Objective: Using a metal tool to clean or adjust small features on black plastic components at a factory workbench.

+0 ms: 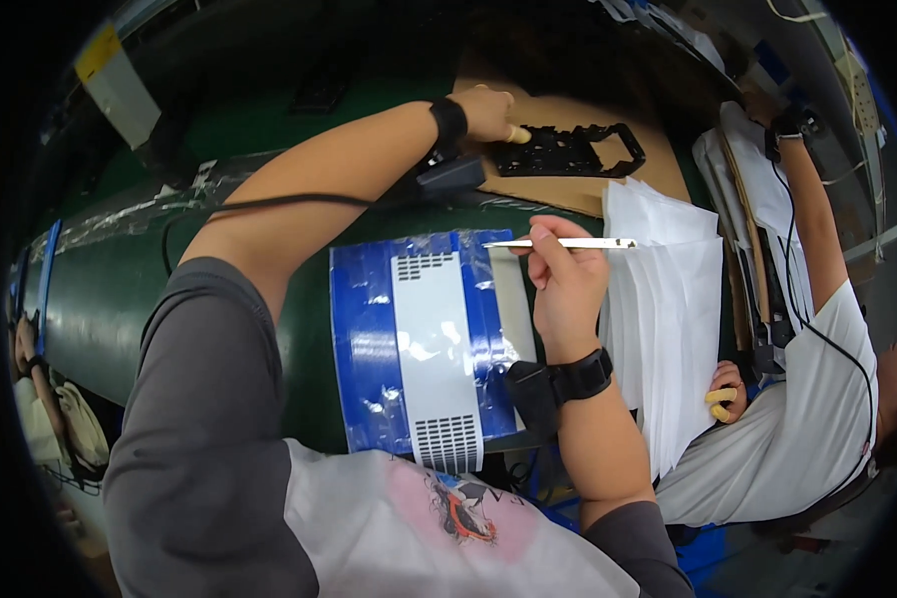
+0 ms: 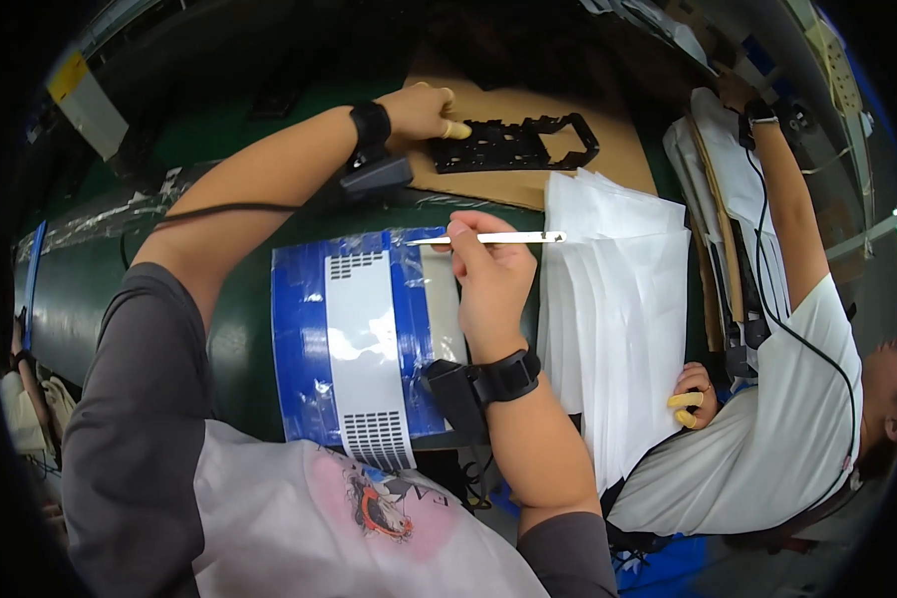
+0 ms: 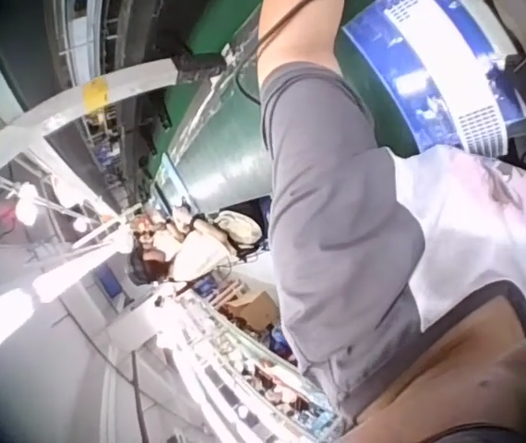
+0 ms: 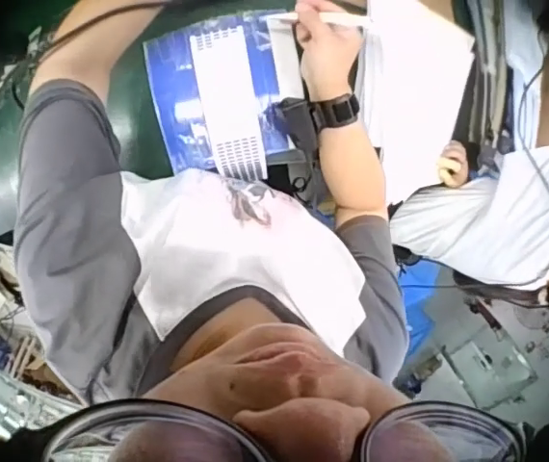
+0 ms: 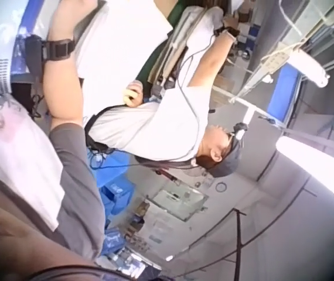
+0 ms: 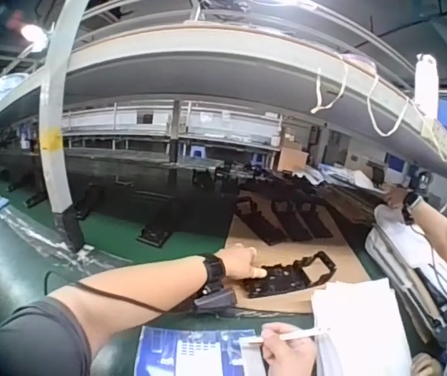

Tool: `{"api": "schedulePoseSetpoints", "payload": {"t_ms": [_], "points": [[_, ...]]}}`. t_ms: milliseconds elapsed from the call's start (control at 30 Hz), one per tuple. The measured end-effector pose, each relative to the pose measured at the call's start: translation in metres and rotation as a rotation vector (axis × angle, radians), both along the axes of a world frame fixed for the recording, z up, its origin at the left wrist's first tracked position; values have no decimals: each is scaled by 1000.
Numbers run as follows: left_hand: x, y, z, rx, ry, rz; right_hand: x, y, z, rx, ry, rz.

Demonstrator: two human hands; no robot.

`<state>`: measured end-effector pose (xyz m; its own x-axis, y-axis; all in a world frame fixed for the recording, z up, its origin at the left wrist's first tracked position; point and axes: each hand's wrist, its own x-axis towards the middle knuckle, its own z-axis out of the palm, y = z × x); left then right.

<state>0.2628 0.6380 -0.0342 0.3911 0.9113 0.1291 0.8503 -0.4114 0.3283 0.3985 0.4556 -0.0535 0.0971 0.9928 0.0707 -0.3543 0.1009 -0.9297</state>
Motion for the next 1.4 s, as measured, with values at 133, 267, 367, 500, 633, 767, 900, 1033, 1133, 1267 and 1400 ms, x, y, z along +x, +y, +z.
{"api": "schedulePoseSetpoints", "payload": {"t_ms": [133, 267, 367, 500, 633, 767, 900, 1033, 1133, 1267, 1400], "points": [[7, 6, -14, 87, 103, -73, -6, -4, -5, 23, -2, 97], [4, -3, 1, -307, -225, -156, -6, -13, 0, -20, -65, 184], [-47, 1, 8, -560, -402, -228, -24, -18, 10, -29, -205, 256], [-99, -50, 9, -665, -751, 104, -31, -4, 8, -85, -165, 259], [-154, -109, -6, -795, -1759, -180, -35, -1, -1, -77, -143, 279], [-139, -201, 47, -510, -1707, -9, -38, -6, -6, -78, -212, 241], [-139, -226, 29, -357, -1856, -28, -41, -9, -7, -74, -258, 223], [-130, -231, 16, -312, -1885, 93, -43, -9, -9, -70, -261, 232], [-124, -231, 8, -413, -1906, 148, -42, -7, -9, -52, -250, 231], [-112, -234, -4, -578, -1913, 256, -43, -6, -7, -62, -226, 241], [-107, -237, -6, -608, -1902, 341, -36, -6, 1, -103, -126, 255]]}}
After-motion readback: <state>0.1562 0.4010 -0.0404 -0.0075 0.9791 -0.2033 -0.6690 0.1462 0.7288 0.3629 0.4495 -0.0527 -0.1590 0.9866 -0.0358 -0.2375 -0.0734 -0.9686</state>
